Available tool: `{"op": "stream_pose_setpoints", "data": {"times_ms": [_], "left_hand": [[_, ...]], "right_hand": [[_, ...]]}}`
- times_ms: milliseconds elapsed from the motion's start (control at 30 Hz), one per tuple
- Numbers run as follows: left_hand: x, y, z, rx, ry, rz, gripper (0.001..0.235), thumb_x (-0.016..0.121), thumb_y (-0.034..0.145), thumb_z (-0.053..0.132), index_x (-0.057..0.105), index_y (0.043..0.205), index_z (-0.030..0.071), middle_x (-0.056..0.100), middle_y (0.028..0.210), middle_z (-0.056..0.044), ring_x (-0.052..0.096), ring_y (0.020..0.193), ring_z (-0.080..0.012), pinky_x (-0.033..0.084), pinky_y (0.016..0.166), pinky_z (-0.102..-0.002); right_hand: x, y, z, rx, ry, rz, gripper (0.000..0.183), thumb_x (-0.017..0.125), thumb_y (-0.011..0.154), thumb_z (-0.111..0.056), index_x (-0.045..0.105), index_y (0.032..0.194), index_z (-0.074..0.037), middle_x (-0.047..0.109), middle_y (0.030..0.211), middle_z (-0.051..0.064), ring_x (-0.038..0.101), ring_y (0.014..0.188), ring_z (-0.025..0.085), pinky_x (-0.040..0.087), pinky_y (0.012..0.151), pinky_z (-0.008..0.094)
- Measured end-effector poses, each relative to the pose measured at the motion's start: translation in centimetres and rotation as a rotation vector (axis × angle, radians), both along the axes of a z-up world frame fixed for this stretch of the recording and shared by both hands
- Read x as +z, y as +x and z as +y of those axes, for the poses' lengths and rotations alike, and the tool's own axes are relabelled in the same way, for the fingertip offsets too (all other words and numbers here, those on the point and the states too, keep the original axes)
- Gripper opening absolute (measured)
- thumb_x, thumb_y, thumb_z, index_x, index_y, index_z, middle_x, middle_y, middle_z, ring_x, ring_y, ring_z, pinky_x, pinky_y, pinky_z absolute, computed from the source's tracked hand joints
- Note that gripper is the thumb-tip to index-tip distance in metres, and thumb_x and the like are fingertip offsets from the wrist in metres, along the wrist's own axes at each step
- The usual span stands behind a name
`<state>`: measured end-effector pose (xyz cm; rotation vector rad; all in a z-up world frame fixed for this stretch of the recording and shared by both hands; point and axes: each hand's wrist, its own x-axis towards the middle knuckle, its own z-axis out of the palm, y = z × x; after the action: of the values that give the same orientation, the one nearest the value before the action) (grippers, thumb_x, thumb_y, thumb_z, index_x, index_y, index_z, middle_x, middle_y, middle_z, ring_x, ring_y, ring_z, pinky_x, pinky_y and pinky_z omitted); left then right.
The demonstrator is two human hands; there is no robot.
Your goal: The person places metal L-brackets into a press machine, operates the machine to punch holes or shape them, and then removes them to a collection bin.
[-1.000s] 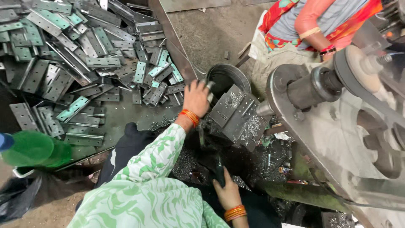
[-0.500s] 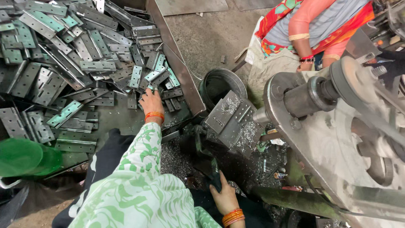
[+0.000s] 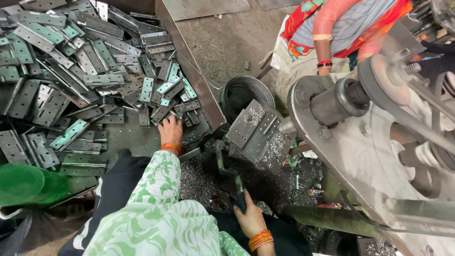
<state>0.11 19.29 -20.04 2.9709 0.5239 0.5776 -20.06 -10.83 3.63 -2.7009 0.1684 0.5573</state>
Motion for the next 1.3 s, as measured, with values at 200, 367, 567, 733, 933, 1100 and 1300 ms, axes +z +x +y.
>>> {"op": "stream_pose_setpoints", "data": {"times_ms": [200,367,567,733,933,1100,1300], "left_hand": [[1.1,-1.7,-0.6,-0.064,0.025,-0.014,0.016,0.060,0.093,0.020,0.069,0.106,0.022,0.055,0.108,-0.002,0.055,0.100,-0.0258,0.046,0.080,-0.046],[3.7,-2.6,-0.3,-0.050,0.040,0.021,0.022,0.062,0.088,0.017,0.069,0.108,0.022,0.054,0.108,-0.002,0.055,0.099,-0.0241,0.047,0.081,-0.046],[2.8,-2.4,-0.4,-0.057,0.040,0.005,0.020,0.062,0.089,0.018,0.069,0.108,0.022,0.055,0.109,-0.001,0.055,0.099,-0.0240,0.048,0.082,-0.046],[0.7,-1.7,-1.0,-0.013,-0.109,0.042,0.024,0.062,0.094,0.013,0.067,0.117,0.018,0.057,0.108,-0.004,0.059,0.098,-0.0256,0.049,0.080,-0.044],[3.1,-0.2,-2.2,0.077,-0.602,-0.005,0.058,0.071,0.078,0.004,0.059,0.134,0.008,0.063,0.113,-0.018,0.063,0.100,-0.0383,0.052,0.081,-0.050],[13.0,0.9,-4.4,-0.027,-0.957,-0.403,0.062,0.078,0.078,0.010,0.057,0.135,0.004,0.066,0.109,-0.024,0.063,0.101,-0.0435,0.051,0.088,-0.051],[23.0,-3.9,-12.3,-0.676,-0.858,-0.291,0.059,0.079,0.087,0.033,0.056,0.131,-0.001,0.063,0.119,-0.026,0.057,0.115,-0.0438,0.047,0.101,-0.049]], "right_hand": [[-0.7,-0.3,-0.5,0.019,0.074,-0.053,0.078,0.071,0.084,-0.032,0.039,0.153,-0.014,0.073,0.096,0.029,0.072,0.093,0.043,0.056,0.085,0.046],[0.3,-0.1,0.0,-0.024,0.047,0.060,0.079,0.067,0.086,-0.032,0.035,0.155,-0.013,0.074,0.095,0.026,0.074,0.087,0.039,0.057,0.084,0.044],[-0.8,-0.3,-0.6,0.066,0.052,-0.062,0.077,0.070,0.086,-0.031,0.038,0.153,-0.010,0.073,0.096,0.028,0.071,0.089,0.042,0.055,0.085,0.046],[0.7,-0.3,0.4,-0.040,0.020,0.094,0.078,0.066,0.087,-0.032,0.035,0.156,-0.014,0.074,0.097,0.026,0.075,0.089,0.039,0.057,0.089,0.044],[0.0,-0.3,0.0,0.018,0.019,-0.005,0.078,0.069,0.086,-0.034,0.036,0.154,-0.014,0.072,0.109,0.025,0.069,0.106,0.041,0.054,0.094,0.045],[-0.5,-0.6,-0.3,-0.031,0.012,0.035,0.081,0.069,0.086,-0.034,0.033,0.156,-0.016,0.070,0.115,0.024,0.067,0.110,0.042,0.053,0.096,0.047],[0.2,-0.6,-0.3,-0.003,0.006,0.026,0.082,0.068,0.087,-0.033,0.030,0.157,-0.012,0.068,0.116,0.028,0.067,0.109,0.044,0.054,0.097,0.048]]}}
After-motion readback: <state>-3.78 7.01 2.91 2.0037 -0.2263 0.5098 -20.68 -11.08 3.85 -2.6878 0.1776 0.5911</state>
